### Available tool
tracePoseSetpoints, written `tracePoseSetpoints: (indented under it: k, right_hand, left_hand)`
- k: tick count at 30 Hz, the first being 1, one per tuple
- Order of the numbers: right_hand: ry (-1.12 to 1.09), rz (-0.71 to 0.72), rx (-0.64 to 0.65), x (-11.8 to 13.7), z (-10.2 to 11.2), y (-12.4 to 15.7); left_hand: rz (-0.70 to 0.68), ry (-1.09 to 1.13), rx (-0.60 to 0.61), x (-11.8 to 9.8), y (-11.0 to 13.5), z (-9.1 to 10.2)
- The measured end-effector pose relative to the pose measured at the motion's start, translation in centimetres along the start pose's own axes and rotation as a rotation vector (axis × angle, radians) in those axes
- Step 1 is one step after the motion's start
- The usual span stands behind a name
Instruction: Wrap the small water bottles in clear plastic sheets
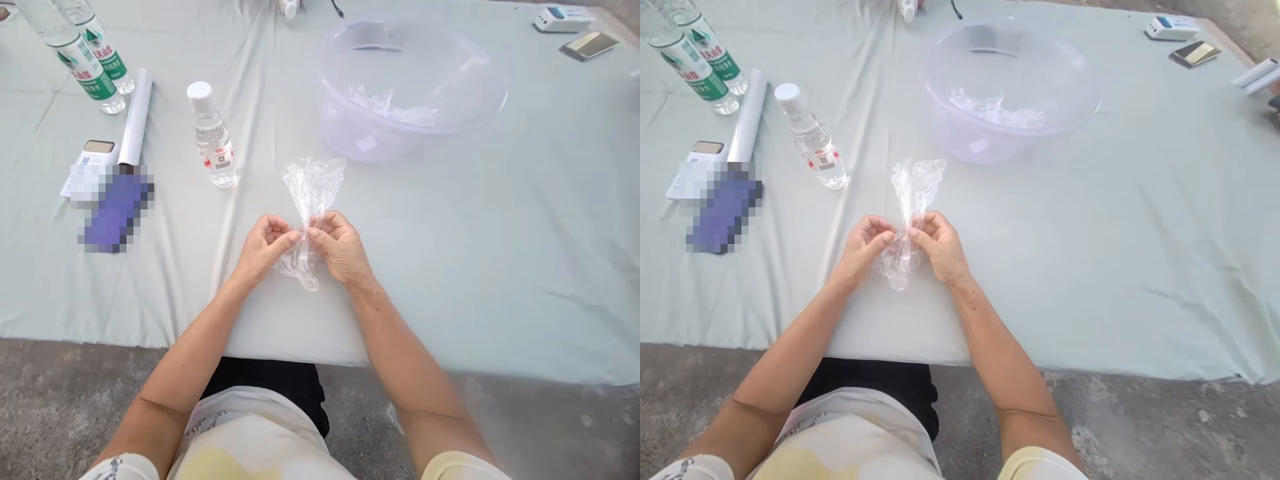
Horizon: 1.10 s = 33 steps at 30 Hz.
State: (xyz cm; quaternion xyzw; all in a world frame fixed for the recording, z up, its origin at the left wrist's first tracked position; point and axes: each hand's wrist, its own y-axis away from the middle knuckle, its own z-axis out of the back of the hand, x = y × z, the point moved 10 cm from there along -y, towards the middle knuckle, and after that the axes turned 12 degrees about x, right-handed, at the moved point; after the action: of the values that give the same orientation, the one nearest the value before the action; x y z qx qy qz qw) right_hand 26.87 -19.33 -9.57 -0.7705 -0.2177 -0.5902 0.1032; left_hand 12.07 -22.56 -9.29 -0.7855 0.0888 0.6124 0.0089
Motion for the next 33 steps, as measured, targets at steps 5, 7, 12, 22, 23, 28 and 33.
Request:
tracePoseSetpoints:
  k: [5, 7, 12, 22, 23, 28, 33]
  right_hand:
    - [0.082, -0.002, 0.064, 0.2, -1.0, 0.0]
    - [0.066, -0.015, -0.034, 0.4, 0.4, 0.0]
    - [-0.020, -0.062, -0.255, 1.1, 4.6, 0.3]
    - [0.084, -0.084, -0.381, 3.2, 8.5, 1.6]
    - [0.121, -0.091, -0.394, 3.3, 8.8, 1.7]
    - [0.386, -0.151, -0.397, 3.6, 9.7, 2.2]
    - [0.543, -0.224, -0.284, 3.5, 8.9, 2.2]
  left_hand:
    - [-0.038, -0.174, -0.035, -0.9, 0.3, 0.1]
    - [-0.037, -0.033, -0.109, -0.9, 0.3, 1.5]
    - [-0.057, 0.245, -0.245, -1.4, 0.3, 4.7]
    - [0.119, -0.019, -0.427, -2.4, 1.7, 8.4]
    - [0.120, -0.042, -0.425, -2.6, 1.8, 8.7]
    - [0.125, -0.158, -0.459, -3.6, 3.3, 10.7]
    - [0.117, -0.573, -0.551, -6.4, 7.1, 12.6]
